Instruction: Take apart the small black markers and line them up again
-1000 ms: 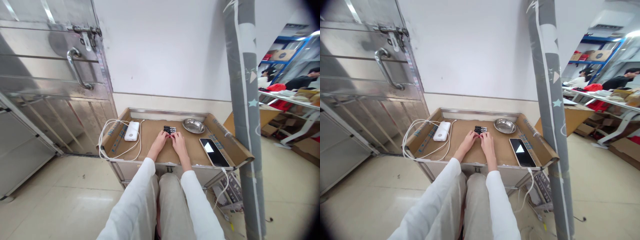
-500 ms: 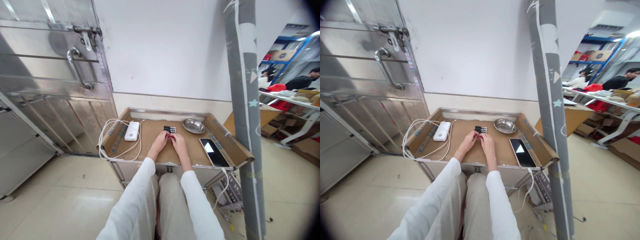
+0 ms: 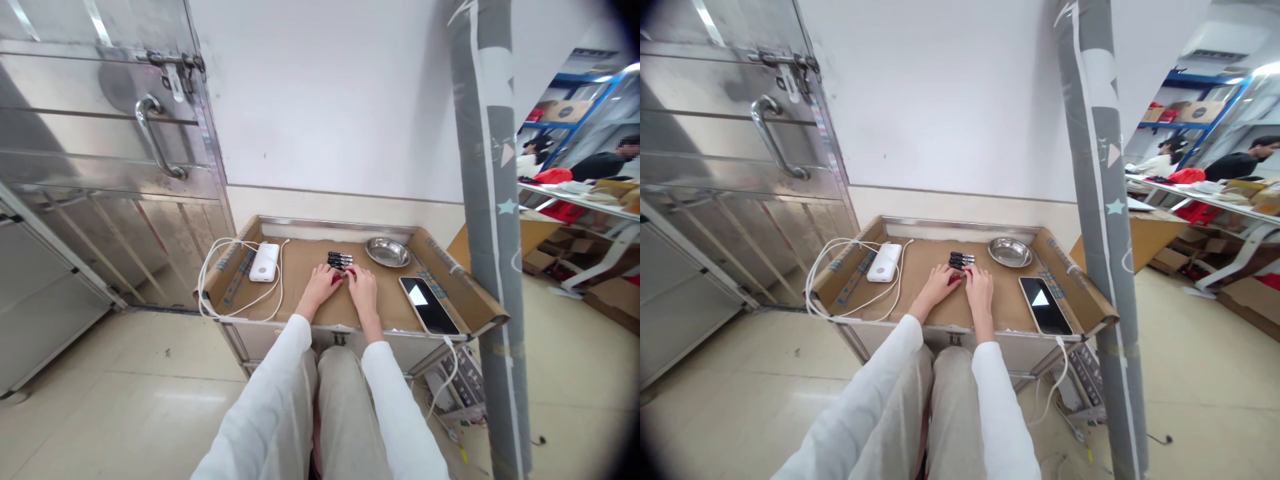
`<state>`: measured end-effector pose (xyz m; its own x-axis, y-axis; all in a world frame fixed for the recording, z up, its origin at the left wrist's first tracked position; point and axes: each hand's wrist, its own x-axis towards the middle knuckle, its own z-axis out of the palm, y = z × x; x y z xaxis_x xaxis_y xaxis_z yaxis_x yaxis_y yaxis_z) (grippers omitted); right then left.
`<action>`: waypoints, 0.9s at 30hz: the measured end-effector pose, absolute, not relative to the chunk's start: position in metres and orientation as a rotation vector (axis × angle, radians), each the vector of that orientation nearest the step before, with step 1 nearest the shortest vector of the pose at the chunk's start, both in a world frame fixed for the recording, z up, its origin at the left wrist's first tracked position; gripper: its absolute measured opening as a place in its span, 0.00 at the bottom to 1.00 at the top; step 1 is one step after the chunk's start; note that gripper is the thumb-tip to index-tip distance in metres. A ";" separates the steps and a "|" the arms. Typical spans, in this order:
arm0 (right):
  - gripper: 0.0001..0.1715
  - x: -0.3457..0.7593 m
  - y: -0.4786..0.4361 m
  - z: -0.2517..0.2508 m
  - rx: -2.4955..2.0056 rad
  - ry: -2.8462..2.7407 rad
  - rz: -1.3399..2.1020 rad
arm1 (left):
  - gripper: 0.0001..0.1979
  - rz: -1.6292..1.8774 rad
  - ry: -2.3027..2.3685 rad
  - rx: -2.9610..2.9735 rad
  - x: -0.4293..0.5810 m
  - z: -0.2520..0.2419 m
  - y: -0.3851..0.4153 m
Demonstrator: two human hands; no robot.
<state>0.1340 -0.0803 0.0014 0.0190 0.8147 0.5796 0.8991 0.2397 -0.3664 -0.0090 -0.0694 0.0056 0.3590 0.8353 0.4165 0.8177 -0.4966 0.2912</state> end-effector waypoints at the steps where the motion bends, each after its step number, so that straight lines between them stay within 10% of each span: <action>1: 0.14 0.134 -0.081 0.002 -1.592 -1.790 -0.147 | 0.11 0.788 1.566 2.570 -0.009 0.006 -0.070; 27: 0.18 0.137 -0.081 0.001 -1.592 -1.653 -0.177 | 0.07 1.002 1.629 2.528 -0.011 0.003 -0.066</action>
<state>0.1372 -0.0812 0.0010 0.1297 0.7710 0.6235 0.8856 0.1928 -0.4226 -0.0113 -0.0661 0.0029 0.2725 0.8106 0.5184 0.8283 -0.4717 0.3023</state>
